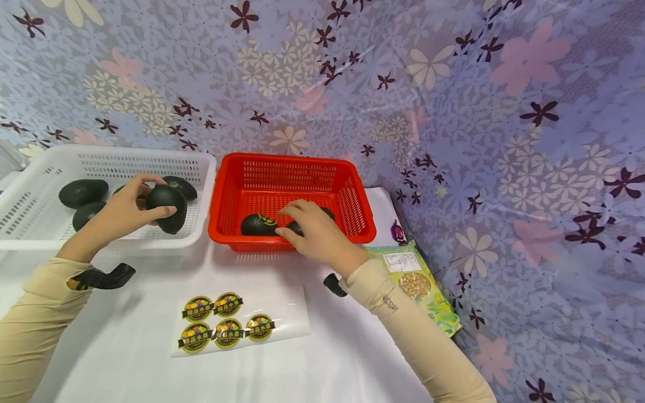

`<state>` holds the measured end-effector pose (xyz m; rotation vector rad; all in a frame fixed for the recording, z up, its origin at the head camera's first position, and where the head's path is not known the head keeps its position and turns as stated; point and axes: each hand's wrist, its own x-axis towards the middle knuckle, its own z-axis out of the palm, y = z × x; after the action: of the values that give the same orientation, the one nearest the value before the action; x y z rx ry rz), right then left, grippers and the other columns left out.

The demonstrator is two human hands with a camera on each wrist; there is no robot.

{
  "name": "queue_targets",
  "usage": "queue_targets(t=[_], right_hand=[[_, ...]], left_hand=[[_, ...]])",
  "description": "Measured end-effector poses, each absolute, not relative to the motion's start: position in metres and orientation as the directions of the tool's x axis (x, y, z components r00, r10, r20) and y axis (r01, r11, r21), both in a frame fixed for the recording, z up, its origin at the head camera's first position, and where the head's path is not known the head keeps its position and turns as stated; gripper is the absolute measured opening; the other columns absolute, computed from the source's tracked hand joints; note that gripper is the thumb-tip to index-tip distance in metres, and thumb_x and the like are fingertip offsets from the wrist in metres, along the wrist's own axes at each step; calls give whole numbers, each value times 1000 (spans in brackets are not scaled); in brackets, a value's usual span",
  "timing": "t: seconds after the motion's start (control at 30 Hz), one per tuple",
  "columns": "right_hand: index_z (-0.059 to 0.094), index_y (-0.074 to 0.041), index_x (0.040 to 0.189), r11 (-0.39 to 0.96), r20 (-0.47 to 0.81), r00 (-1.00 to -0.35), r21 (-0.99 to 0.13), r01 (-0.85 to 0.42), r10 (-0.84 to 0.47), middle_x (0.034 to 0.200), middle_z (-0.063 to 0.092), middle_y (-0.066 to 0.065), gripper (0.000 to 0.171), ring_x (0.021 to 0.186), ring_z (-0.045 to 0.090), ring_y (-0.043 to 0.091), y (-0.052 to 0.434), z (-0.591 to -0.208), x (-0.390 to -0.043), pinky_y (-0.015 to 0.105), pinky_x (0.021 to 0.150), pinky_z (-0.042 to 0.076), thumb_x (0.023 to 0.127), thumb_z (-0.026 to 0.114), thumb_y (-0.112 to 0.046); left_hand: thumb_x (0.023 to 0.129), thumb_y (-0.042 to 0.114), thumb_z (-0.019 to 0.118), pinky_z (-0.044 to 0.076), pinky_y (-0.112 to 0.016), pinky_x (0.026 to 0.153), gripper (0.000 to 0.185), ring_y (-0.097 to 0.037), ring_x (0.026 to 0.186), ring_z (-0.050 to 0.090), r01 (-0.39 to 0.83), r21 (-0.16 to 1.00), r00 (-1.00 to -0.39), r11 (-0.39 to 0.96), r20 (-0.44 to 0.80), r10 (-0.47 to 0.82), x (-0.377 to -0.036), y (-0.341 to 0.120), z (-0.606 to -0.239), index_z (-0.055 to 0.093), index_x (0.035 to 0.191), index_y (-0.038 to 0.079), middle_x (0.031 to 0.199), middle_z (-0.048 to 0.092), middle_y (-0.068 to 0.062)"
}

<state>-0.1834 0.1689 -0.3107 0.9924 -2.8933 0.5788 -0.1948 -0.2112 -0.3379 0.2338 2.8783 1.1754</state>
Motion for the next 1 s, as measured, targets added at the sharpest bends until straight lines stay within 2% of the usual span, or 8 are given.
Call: queue_targets(t=[0.1, 0.23, 0.4, 0.57, 0.7, 0.83, 0.93, 1.0], right_hand=[[70, -11, 120, 650, 183, -735, -363, -667, -653, 114, 71, 2, 29, 103, 65, 19, 163, -315, -163, 36, 92, 56, 96, 69, -28], [71, -13, 117, 605, 75, -684, -403, -687, -726, 99, 73, -4, 25, 86, 63, 9, 159, -335, -141, 24, 77, 55, 95, 70, -26], [68, -15, 123, 631, -114, -651, -419, -653, -750, 96, 70, -7, 38, 84, 60, 4, 154, -372, -122, 19, 77, 51, 90, 76, -33], [66, -24, 125, 624, -211, -600, -430, -652, -772, 101, 64, -13, 58, 87, 55, 1, 147, -396, -108, 16, 80, 48, 77, 83, -51], [67, -27, 121, 609, -201, -583, -405, -682, -787, 102, 61, -13, 55, 86, 53, 0, 144, -405, -102, 15, 78, 46, 74, 86, -49], [68, -26, 118, 603, -167, -594, -411, -684, -787, 102, 60, -11, 46, 86, 52, -1, 143, -411, -99, 14, 79, 45, 78, 85, -41], [69, -23, 115, 597, -142, -606, -449, -665, -782, 102, 61, -10, 39, 84, 53, 0, 143, -415, -98, 13, 78, 45, 81, 84, -38], [68, -22, 110, 601, -131, -622, -471, -646, -772, 100, 61, -10, 33, 83, 53, 0, 144, -417, -99, 12, 77, 45, 83, 82, -36]], left_hand=[[89, 38, 73, 49, -44, 78, 81, -41, 103, 54, 132, 717, -990, 685, 62, 126, -189, -213, -335, 27, 151, 13, 135, 46, -33], [90, 34, 74, 47, -40, 80, 87, -34, 106, 53, 180, 722, -984, 668, 118, 137, -179, -216, -331, 23, 159, 24, 130, 52, -27], [90, 34, 75, 48, -18, 74, 62, -8, 93, 61, 194, 769, -980, 610, 130, 148, -168, -217, -325, 50, 145, 22, 123, 63, -10], [92, 32, 74, 47, -16, 74, 59, 1, 87, 60, 184, 814, -982, 551, 129, 138, -158, -212, -322, 47, 142, 16, 119, 62, -11], [94, 32, 70, 46, -20, 83, 61, -5, 101, 57, 178, 830, -983, 529, 122, 140, -153, -206, -321, 44, 148, 19, 128, 58, -13], [93, 32, 70, 44, -47, 107, 60, -26, 125, 52, 146, 840, -986, 522, 78, 151, -149, -201, -320, 49, 147, 15, 138, 56, -15], [93, 34, 71, 41, -59, 107, 60, -38, 130, 50, 115, 838, -988, 533, 39, 152, -149, -199, -320, 52, 144, 9, 138, 57, -18], [93, 37, 69, 44, -56, 101, 61, -40, 128, 53, 98, 828, -989, 552, 17, 149, -150, -199, -319, 52, 144, 8, 137, 58, -18]])
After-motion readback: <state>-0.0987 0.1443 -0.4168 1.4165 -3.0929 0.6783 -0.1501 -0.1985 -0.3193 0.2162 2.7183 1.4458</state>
